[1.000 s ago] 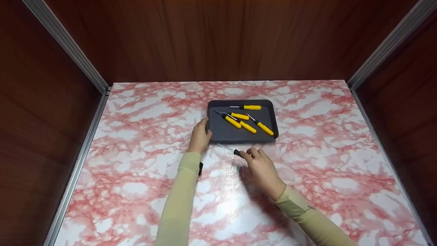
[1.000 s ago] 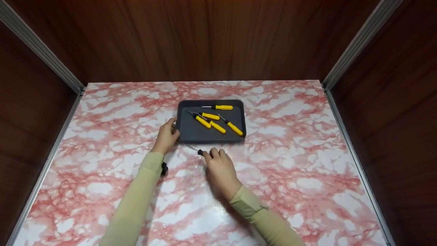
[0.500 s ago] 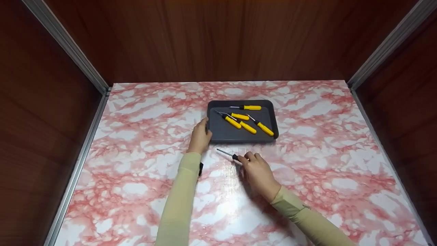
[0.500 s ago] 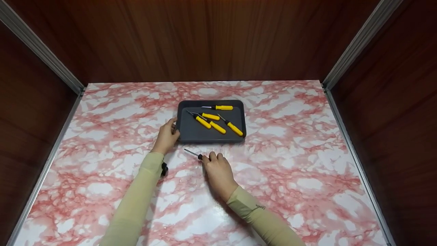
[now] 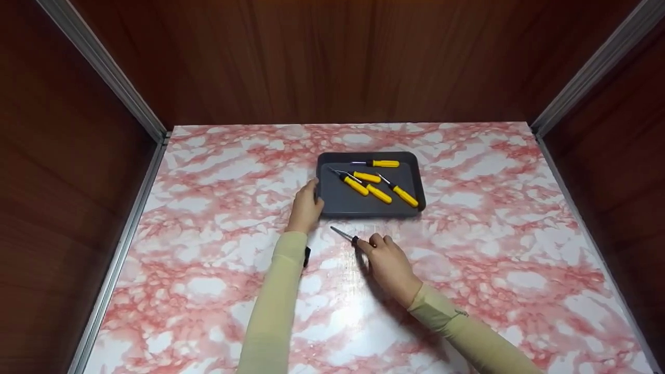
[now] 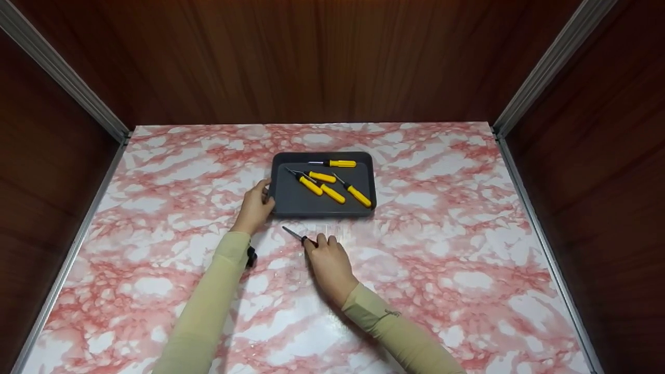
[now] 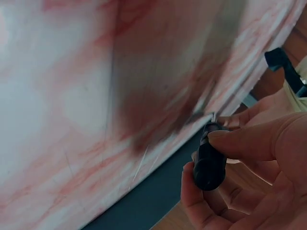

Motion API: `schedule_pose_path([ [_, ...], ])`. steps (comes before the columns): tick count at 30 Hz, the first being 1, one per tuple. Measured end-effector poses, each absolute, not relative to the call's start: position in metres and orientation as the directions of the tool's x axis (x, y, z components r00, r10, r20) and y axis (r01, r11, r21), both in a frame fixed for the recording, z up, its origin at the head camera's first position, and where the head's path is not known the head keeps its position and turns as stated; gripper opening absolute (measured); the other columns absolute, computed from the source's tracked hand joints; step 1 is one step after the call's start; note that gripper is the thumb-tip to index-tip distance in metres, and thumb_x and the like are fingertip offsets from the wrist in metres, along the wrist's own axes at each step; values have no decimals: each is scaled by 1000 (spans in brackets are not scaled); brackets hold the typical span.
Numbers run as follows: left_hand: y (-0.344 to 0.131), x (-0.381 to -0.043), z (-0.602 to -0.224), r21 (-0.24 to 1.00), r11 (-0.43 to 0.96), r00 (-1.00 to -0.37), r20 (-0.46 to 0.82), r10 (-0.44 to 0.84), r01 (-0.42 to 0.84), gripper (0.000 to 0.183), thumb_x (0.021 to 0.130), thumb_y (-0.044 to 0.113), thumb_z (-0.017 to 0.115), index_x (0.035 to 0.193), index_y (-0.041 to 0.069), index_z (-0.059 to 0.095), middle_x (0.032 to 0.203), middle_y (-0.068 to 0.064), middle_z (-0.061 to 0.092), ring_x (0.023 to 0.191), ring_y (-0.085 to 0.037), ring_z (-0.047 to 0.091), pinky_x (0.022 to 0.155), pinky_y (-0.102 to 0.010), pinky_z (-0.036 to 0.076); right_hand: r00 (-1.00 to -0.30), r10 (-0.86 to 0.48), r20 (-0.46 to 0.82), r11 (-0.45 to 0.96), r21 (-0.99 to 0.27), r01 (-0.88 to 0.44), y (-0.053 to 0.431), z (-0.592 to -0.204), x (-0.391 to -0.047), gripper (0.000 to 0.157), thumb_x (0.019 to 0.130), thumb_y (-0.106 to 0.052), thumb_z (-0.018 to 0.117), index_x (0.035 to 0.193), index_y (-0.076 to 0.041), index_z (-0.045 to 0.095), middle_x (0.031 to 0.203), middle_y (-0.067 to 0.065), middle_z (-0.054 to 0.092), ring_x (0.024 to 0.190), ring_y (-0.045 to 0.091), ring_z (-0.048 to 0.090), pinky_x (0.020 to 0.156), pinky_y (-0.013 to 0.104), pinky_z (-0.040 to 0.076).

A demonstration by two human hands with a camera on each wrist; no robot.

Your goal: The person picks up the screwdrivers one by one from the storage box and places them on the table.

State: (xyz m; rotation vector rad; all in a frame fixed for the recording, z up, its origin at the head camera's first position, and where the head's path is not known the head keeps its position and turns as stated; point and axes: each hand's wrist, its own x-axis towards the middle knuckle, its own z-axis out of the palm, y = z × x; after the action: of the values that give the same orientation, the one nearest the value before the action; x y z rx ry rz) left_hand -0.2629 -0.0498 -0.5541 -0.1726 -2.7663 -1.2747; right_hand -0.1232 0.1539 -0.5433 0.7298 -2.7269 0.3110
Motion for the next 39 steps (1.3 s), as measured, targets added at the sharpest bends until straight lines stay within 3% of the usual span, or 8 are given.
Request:
schedule_pose_path([
  [7,-50,-263,-553,756,640,-990,122,71,139,49,83,2,52,131,4,41,122,-14,49,110,-22,47,87,-32,39,-811,-485,328,830,-118,-544,149,-549,-118,56,68,3,60,121,-14,54,88,5,49,67,24,45,53,31,41],
  [14,-49,-263,-555,739,653,-985,156,73,166,49,81,1,53,129,2,43,121,-14,51,109,-25,48,87,-34,39,-799,-531,282,814,-92,-573,143,-549,-117,37,79,-1,55,115,-11,56,118,8,48,76,26,52,54,31,47],
  [19,-49,-264,-556,740,651,-985,158,72,166,49,81,1,54,129,2,44,121,-13,51,110,-25,47,88,-34,38,-757,-602,253,772,-56,-633,141,-547,-116,38,78,1,53,115,-6,57,132,9,42,79,25,52,57,29,48],
  [28,-49,-264,-556,736,658,-986,150,71,159,49,81,2,54,129,3,43,121,-14,51,110,-24,47,88,-34,38,-687,-695,211,710,52,-702,139,-549,-118,42,72,7,53,113,1,55,130,16,42,98,23,52,72,32,46],
  [35,-50,-262,-555,741,656,-989,131,66,142,49,82,3,52,130,4,42,121,-14,50,110,-23,47,89,-33,38,-655,-723,220,678,49,-733,141,-549,-118,38,76,1,54,114,3,56,128,18,43,81,25,49,64,29,45],
  [39,-50,-262,-555,744,652,-989,132,68,145,50,82,3,52,131,4,41,121,-14,50,111,-23,46,89,-33,37,-630,-740,237,651,17,-759,144,-549,-117,35,79,-3,54,112,5,56,127,20,42,95,28,49,78,30,44],
])
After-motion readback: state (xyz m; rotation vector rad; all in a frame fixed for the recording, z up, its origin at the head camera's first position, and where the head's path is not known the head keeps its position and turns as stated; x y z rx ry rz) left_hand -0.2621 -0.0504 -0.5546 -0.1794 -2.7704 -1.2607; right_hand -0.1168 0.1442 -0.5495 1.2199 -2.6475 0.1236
